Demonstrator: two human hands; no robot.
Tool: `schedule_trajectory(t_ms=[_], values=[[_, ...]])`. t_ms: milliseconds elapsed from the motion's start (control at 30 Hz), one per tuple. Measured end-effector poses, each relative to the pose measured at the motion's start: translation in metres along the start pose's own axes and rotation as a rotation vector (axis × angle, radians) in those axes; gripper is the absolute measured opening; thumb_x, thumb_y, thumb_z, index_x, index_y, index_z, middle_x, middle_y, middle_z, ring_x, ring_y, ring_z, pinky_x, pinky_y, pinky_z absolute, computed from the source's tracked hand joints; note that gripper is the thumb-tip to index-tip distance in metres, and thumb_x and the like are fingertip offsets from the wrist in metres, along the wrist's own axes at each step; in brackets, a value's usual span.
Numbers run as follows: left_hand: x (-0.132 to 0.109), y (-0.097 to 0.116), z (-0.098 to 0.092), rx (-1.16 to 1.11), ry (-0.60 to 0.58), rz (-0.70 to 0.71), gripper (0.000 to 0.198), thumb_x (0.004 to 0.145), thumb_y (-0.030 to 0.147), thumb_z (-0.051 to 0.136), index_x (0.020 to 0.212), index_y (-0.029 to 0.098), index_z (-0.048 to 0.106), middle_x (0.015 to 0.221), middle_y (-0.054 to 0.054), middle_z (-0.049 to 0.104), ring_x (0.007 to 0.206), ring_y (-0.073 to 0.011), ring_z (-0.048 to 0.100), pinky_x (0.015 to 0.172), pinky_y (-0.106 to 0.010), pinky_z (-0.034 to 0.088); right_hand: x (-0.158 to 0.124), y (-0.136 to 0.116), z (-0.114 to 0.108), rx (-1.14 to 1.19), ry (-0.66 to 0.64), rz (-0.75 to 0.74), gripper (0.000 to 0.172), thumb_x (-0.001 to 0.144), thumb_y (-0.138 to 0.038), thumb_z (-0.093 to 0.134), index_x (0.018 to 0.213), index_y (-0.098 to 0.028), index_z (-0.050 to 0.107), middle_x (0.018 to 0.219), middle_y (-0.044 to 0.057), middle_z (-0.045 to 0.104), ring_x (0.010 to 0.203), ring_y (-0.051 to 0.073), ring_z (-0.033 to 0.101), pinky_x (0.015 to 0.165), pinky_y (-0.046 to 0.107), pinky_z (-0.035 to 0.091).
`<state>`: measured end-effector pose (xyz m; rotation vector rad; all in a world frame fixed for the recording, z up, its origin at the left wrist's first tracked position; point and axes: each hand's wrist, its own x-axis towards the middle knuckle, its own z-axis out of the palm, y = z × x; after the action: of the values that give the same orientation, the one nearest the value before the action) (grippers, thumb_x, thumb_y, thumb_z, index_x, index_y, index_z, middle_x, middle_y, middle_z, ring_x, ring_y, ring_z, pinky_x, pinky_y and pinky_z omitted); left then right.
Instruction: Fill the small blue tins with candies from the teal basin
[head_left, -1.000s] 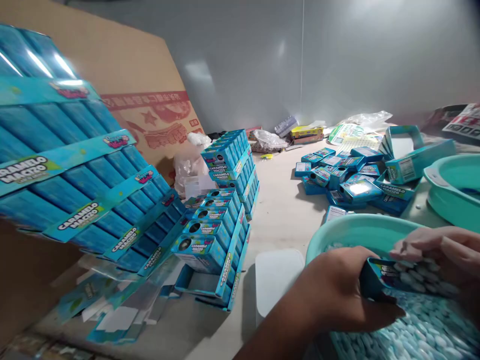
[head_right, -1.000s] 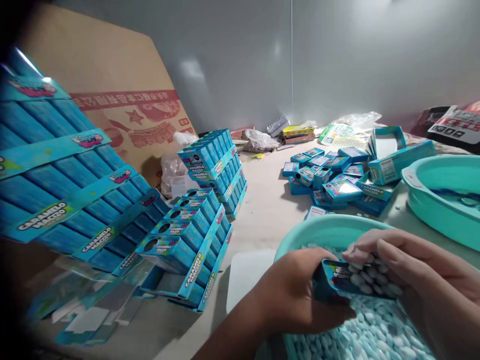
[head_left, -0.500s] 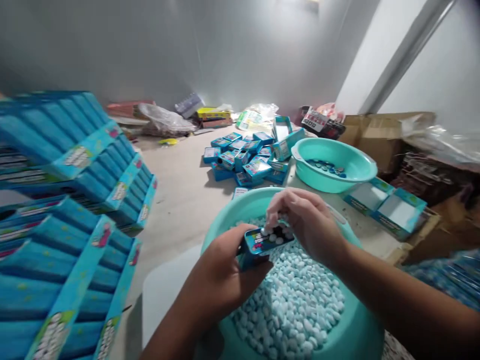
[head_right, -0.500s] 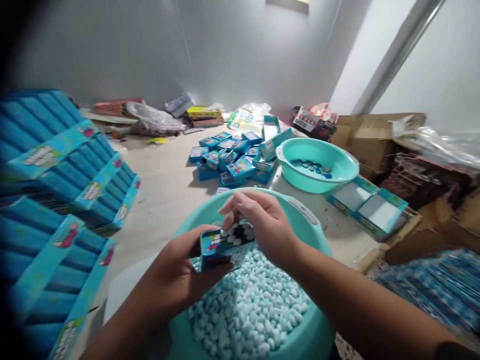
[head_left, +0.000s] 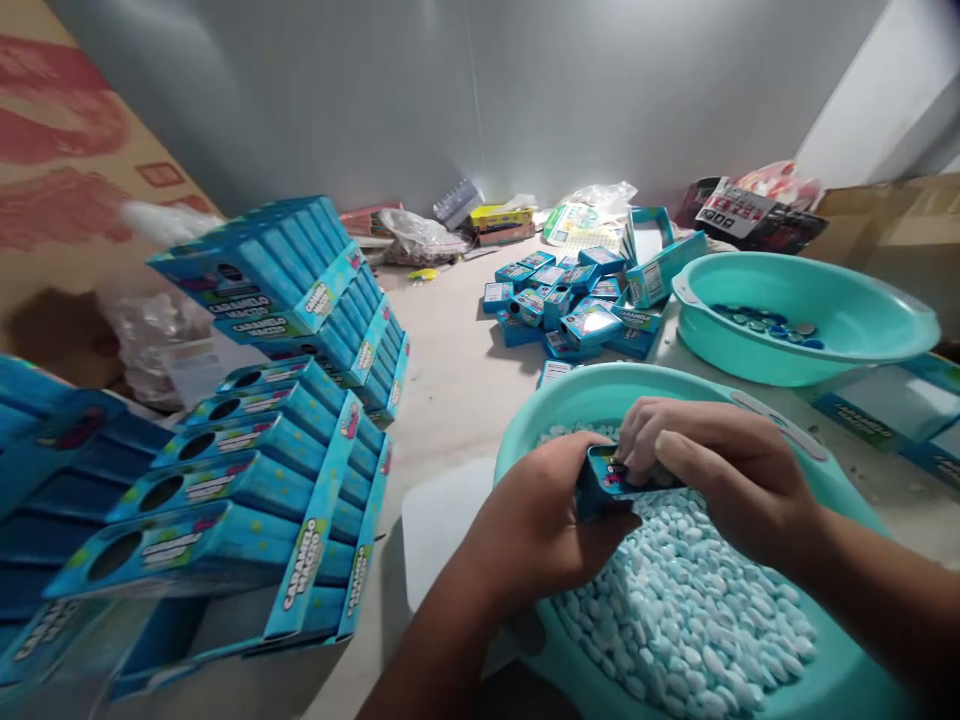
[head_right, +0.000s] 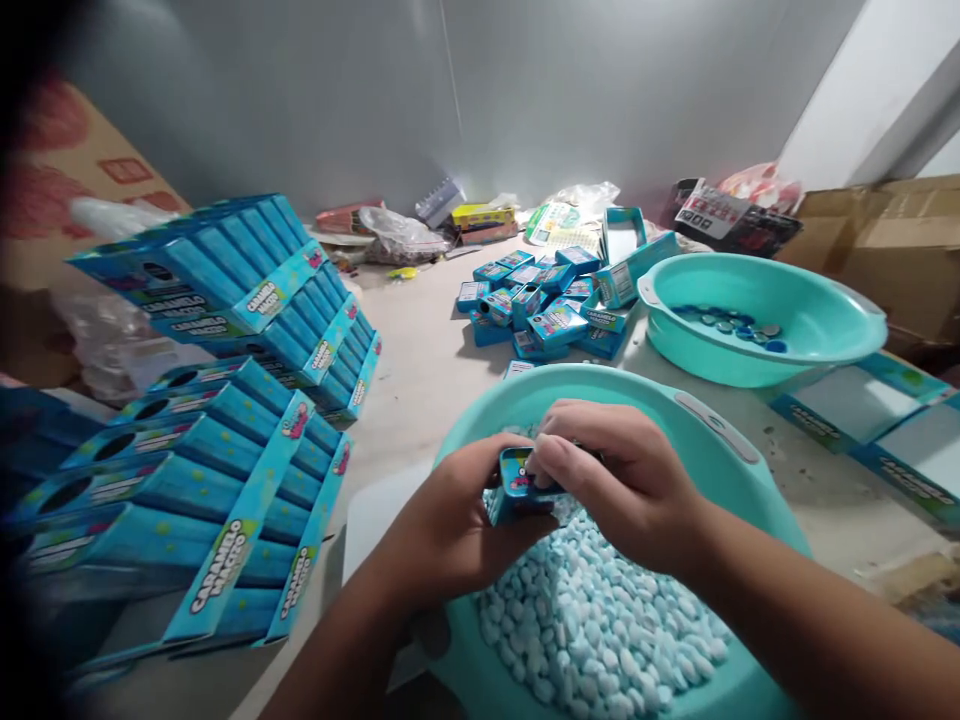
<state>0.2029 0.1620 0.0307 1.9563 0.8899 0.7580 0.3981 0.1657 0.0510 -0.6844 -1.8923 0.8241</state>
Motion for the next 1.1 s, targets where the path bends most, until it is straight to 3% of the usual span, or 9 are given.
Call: schedule_trajectory(t_ms=[500,667,800,933,1100], values=[[0.0,-0.001,0.003,-0.075,0.09,0.022,0.036,0.08,0.028,0.076,0.111,0.018,0.062,0.104,-0.005,0.071,0.093,-0.0211,0.066,0.081,-0.033,0.05,0.006,-0.004,-0.003,-0.222,0.025,-0.149,0.017,0.092,-0.017,0.057,0.075,-0.019,0.059,0.065,0.001,0.056,0.06,0.014,0.051,0.056,0.031,0.039],[0.0,-0.001,0.005,-0.111,0.136,0.032,0.036,0.08,0.03,0.077,0.111,0.018,0.062,0.097,-0.002,0.07,0.084,-0.017,0.064,0.074,-0.029,0.049,0.008,-0.009,-0.004,-0.347,0.024,-0.233,0.014,0.088,-0.012,0.061,0.077,-0.02,0.059,0.069,0.003,0.06,0.065,0.016,0.054,0.062,0.033,0.044],[0.001,-0.001,0.006,-0.038,0.166,0.022,0.036,0.081,0.032,0.075,0.111,0.018,0.063,0.099,-0.004,0.069,0.087,-0.0188,0.063,0.076,-0.031,0.049,0.009,-0.005,-0.006,-0.508,0.031,-0.288,0.016,0.086,-0.011,0.064,0.075,-0.021,0.059,0.07,0.002,0.061,0.067,0.017,0.055,0.066,0.035,0.046],[0.001,-0.002,0.007,0.078,0.204,0.019,0.033,0.083,0.033,0.073,0.111,0.018,0.063,0.099,-0.004,0.069,0.092,-0.0213,0.062,0.078,-0.034,0.048,0.01,0.001,-0.006,-0.581,0.034,-0.257,0.016,0.085,-0.016,0.069,0.071,-0.021,0.061,0.07,0.002,0.061,0.066,0.017,0.056,0.066,0.035,0.047],[0.001,-0.003,0.007,0.086,0.207,0.007,0.033,0.084,0.036,0.072,0.11,0.019,0.063,0.097,-0.005,0.069,0.088,-0.0212,0.063,0.074,-0.033,0.048,0.01,-0.001,-0.004,-0.451,0.052,-0.187,0.006,0.087,-0.018,0.068,0.083,-0.022,0.068,0.081,0.004,0.067,0.072,0.017,0.063,0.065,0.031,0.053]])
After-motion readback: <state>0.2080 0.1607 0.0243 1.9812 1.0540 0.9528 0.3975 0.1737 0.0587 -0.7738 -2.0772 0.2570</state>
